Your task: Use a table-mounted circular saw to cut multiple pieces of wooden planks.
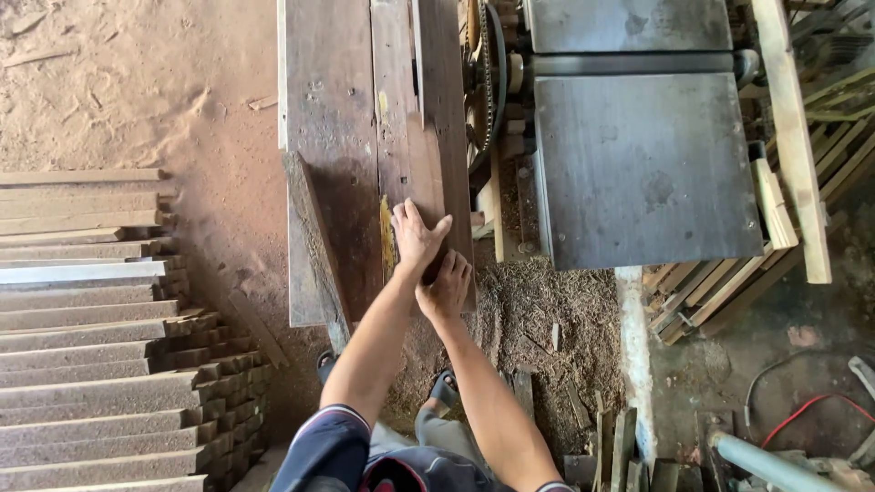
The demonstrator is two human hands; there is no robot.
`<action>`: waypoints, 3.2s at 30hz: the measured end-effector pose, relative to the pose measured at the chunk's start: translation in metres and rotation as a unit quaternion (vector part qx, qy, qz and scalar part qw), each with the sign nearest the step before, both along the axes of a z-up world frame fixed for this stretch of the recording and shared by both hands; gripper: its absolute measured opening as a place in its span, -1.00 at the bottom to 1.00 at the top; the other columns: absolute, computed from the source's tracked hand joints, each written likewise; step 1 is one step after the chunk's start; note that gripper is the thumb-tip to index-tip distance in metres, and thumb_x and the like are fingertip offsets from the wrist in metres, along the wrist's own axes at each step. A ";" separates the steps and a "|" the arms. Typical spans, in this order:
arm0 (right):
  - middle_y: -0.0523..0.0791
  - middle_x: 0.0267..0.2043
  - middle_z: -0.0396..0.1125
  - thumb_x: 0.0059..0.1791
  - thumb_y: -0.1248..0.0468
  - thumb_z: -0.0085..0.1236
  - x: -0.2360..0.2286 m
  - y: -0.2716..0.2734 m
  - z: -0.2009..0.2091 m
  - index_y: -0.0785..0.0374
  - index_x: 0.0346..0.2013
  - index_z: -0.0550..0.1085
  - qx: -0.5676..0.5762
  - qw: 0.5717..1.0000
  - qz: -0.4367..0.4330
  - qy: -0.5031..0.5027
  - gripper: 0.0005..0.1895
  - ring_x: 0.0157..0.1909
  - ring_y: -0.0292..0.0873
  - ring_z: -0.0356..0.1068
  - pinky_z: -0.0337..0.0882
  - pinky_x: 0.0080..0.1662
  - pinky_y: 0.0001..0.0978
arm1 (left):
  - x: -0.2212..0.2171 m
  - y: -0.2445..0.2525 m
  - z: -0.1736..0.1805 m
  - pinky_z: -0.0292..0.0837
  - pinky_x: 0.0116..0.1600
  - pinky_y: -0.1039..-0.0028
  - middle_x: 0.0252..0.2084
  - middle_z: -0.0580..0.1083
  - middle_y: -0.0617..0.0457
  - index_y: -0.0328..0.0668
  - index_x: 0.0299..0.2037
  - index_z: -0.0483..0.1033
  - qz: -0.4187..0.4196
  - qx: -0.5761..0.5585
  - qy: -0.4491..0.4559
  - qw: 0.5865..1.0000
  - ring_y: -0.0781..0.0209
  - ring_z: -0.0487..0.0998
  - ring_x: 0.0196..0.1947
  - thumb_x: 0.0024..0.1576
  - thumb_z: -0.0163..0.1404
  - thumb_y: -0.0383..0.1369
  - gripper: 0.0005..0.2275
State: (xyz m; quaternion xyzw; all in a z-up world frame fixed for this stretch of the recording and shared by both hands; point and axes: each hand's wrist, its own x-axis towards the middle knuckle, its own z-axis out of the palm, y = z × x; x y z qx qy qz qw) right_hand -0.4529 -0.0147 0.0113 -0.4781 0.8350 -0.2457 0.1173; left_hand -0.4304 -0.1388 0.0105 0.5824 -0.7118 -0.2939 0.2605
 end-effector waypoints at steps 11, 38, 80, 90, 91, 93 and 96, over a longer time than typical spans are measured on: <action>0.24 0.22 0.17 -0.21 0.06 0.41 -0.016 -0.044 -0.023 0.54 0.30 0.13 -0.025 0.999 -0.017 -0.017 -0.01 0.32 0.23 0.13 0.09 0.40 0.13 | 0.046 0.022 -0.071 0.46 0.09 0.16 -0.01 0.48 -0.36 -0.33 0.13 0.55 0.002 0.036 0.043 0.998 -0.23 0.54 -0.02 0.26 0.01 -0.30 -0.68; 0.17 0.06 0.19 -0.17 0.05 0.38 -0.048 -0.151 -0.013 0.50 0.17 0.21 -0.078 0.996 -0.032 -0.015 -0.16 0.13 0.18 0.19 0.28 0.17 0.12 | 0.007 -0.082 -0.032 0.50 0.07 0.38 0.04 0.55 -0.15 -0.25 0.06 0.61 0.090 0.166 0.146 0.971 0.03 0.62 -0.05 0.21 0.07 -0.27 -0.71; 0.02 -0.07 0.20 0.00 0.29 0.24 -0.054 0.113 0.042 0.34 -0.04 0.34 -0.105 0.992 -0.071 -0.008 -0.67 -0.02 -0.07 0.23 0.42 -0.07 -0.13 | 0.059 0.084 0.056 0.19 0.34 -0.05 0.20 0.31 -0.19 -0.26 0.35 0.17 -0.247 0.007 -0.322 0.914 -0.12 0.30 0.26 -0.06 0.25 0.06 -0.14; 0.31 0.46 -0.22 -0.34 -0.19 0.51 0.032 0.111 0.024 0.54 0.43 -0.17 0.167 0.986 0.019 -0.016 0.45 0.44 0.37 -0.14 0.03 0.33 0.15 | 0.037 0.122 0.044 0.57 -0.17 -0.02 0.12 0.32 -0.41 -0.30 0.29 0.22 -0.072 0.186 -0.152 0.968 -0.32 0.53 -0.12 0.26 -0.16 0.19 -0.33; 0.31 0.46 -0.22 -0.34 -0.19 0.51 0.028 0.112 0.017 0.54 0.43 -0.17 0.166 0.986 0.023 -0.014 0.45 0.44 0.37 -0.14 0.03 0.33 0.15 | 0.040 0.121 0.030 0.57 -0.17 -0.02 0.12 0.32 -0.41 -0.30 0.29 0.22 -0.067 0.185 -0.151 0.969 -0.32 0.53 -0.12 0.26 -0.16 0.19 -0.33; 0.19 0.35 0.02 -0.26 -0.12 0.49 0.020 0.114 0.002 0.48 0.40 -0.04 0.100 0.993 0.005 0.058 0.26 0.37 0.19 0.08 0.17 0.39 0.11 | 0.045 0.118 0.002 0.52 -0.12 -0.09 0.11 0.37 -0.32 -0.10 0.30 0.30 -0.050 0.170 -0.108 0.978 -0.40 0.56 -0.14 0.32 -0.20 0.08 -0.49; 0.22 0.28 0.07 -0.27 -0.13 0.49 0.010 0.104 0.004 0.51 0.38 -0.01 0.084 0.996 0.016 0.008 0.26 0.29 0.18 0.13 0.21 0.32 -0.01 | 0.050 0.111 0.026 0.53 -0.10 -0.07 0.08 0.39 -0.30 -0.03 0.39 0.24 -0.026 0.192 -0.075 0.978 -0.36 0.58 -0.12 0.33 -0.24 0.00 -0.51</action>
